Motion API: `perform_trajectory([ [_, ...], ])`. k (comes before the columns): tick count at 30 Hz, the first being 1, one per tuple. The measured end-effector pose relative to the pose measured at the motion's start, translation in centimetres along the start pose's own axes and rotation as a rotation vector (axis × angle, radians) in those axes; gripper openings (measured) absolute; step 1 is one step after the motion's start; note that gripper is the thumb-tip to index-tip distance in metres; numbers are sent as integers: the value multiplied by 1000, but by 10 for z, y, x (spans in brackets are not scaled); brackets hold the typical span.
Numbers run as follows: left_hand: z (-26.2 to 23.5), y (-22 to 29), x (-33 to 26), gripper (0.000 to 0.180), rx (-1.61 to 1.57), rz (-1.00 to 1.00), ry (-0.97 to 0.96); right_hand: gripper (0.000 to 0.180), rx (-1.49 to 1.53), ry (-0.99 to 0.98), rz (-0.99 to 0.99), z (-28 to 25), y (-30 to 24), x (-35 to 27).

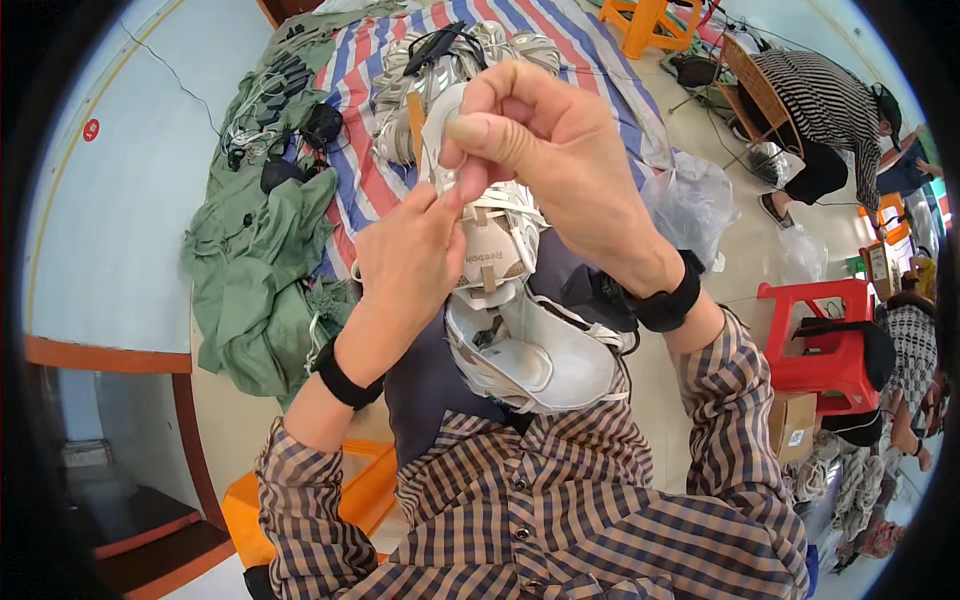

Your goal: Lacing a white and grey sneaker while sitting among other workers.

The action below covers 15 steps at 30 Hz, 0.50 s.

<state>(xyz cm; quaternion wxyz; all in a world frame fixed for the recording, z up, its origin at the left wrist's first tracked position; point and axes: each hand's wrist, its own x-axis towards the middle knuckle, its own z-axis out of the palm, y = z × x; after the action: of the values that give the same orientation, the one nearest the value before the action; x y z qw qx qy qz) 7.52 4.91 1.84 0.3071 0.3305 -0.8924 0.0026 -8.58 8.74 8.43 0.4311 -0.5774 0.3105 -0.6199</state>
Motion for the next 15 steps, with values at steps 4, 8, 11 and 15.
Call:
perform_trajectory([
  [4, 1, -7, 9, 7, 64, 109, -61, 12, -8, -6, -5, -1, 1, -9],
  [8, 0, -15, 20, 11, -79, -25, -278, 12, 17, 37, 34, -7, 13, -13],
  [11, 4, -14, 22, 13, -88, -5, -319, 13, -498, 150, 91, -30, 39, -35],
  [15, 2, -8, 13, 16, -79, -33, -285, 12, -1089, 13, -148, -28, 70, -72],
])
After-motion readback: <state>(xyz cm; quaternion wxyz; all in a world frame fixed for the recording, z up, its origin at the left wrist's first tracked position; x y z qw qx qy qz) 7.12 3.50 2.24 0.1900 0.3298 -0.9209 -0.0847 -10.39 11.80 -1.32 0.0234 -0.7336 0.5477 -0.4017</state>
